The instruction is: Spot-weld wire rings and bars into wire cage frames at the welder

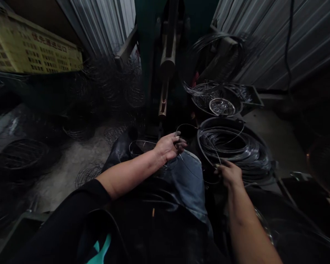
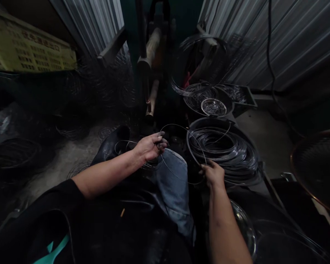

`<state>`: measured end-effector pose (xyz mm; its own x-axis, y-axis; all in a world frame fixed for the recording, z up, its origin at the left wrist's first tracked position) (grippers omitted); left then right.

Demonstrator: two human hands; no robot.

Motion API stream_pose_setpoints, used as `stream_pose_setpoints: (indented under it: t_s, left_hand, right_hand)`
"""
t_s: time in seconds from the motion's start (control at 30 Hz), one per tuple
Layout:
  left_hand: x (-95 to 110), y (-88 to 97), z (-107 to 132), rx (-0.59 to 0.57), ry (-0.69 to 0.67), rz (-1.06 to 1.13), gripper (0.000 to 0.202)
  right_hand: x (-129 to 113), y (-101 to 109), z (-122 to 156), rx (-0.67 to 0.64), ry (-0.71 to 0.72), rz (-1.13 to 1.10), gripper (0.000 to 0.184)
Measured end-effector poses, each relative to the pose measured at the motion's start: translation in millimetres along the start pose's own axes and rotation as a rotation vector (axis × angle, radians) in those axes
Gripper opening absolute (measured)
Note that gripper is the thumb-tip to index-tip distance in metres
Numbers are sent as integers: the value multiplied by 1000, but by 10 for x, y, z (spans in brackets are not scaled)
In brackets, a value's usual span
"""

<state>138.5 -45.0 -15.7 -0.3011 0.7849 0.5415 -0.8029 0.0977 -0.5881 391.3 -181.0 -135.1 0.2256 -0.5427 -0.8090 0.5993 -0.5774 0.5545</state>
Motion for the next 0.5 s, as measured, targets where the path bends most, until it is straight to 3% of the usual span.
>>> stream_pose_setpoints:
  t_s: [0.23,0.37,0.43,0.5]
  left_hand:
    - [-232,-137,-250,19,41,-49,45]
    - [-300,-239,-485,40,31,-65,60]
    - [-270,-298,-596,33,16,-62,55]
    - [-231,-363,-679,-1,15,-56,40]
  right_hand:
    - [27,468,155,103,-111,-376,63]
    - [-136,716,287,-67,-4,-540,47]
    - [-270,891,329,-123,94,-592,48]
    - [-389,1130,301,-72,155,-470,53]
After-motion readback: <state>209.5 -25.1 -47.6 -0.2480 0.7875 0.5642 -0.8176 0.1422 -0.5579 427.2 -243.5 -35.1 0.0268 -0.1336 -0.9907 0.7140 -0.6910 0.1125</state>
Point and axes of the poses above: each hand's wrist, its own z-axis away from the middle knuckle, its own y-axis out of the back of the hand, x = y × z, the point moved 6 cm from there along -z, towards the middle knuckle, and after that the axes turned 1 degree about y, right-handed, at the moved point
